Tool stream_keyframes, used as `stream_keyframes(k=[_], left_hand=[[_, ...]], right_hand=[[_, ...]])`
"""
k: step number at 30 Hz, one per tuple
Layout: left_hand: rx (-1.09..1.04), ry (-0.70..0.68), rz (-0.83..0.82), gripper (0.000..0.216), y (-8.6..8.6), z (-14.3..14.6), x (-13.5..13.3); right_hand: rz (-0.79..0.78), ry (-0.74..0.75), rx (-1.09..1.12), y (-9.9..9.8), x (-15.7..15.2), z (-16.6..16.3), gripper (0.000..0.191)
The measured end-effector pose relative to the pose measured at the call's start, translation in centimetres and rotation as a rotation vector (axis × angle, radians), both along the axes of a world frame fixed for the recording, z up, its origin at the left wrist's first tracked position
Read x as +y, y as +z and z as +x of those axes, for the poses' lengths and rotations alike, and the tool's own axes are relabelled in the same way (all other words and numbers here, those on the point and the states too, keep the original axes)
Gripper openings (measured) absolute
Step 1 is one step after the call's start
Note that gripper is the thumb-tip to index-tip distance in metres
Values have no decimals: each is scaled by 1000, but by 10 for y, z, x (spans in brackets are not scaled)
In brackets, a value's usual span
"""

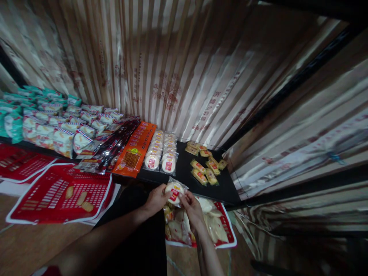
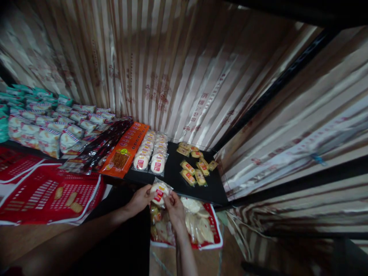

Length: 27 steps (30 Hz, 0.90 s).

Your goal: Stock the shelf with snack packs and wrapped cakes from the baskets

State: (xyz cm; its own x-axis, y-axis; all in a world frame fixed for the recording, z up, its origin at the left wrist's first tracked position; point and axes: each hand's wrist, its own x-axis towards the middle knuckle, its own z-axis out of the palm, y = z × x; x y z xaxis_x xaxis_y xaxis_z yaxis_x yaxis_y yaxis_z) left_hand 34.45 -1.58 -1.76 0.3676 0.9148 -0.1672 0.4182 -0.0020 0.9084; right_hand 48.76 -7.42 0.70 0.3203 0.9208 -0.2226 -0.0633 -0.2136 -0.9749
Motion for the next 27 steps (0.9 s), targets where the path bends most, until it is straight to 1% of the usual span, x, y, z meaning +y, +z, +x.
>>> stream_keyframes(k=[4, 7, 9, 13, 19, 23, 27], left_hand=[[-71, 51, -60, 24, -3, -4, 6], [-109, 83, -88, 21, -2, -7, 9], [-79, 106, -78, 18, -1, -8, 10], [10, 124, 1, 26, 0, -8, 15], [29, 160, 176, 46, -2, -1, 25], [24, 151, 322, 46, -5, 4, 28], [73, 91, 302, 47, -1, 6, 28]], right_hand=[[-10, 23, -8, -5, 12, -5, 40], [-10, 11, -88, -12, 22, -6, 42], [-8, 10, -155, -17, 29, -6, 44], [3, 2, -248, -23, 47, -2, 47], [50, -23, -362, -26, 82, 9, 46], [52, -27, -500, -29, 98, 11, 43], [35, -46, -684, -32, 105, 9, 42]])
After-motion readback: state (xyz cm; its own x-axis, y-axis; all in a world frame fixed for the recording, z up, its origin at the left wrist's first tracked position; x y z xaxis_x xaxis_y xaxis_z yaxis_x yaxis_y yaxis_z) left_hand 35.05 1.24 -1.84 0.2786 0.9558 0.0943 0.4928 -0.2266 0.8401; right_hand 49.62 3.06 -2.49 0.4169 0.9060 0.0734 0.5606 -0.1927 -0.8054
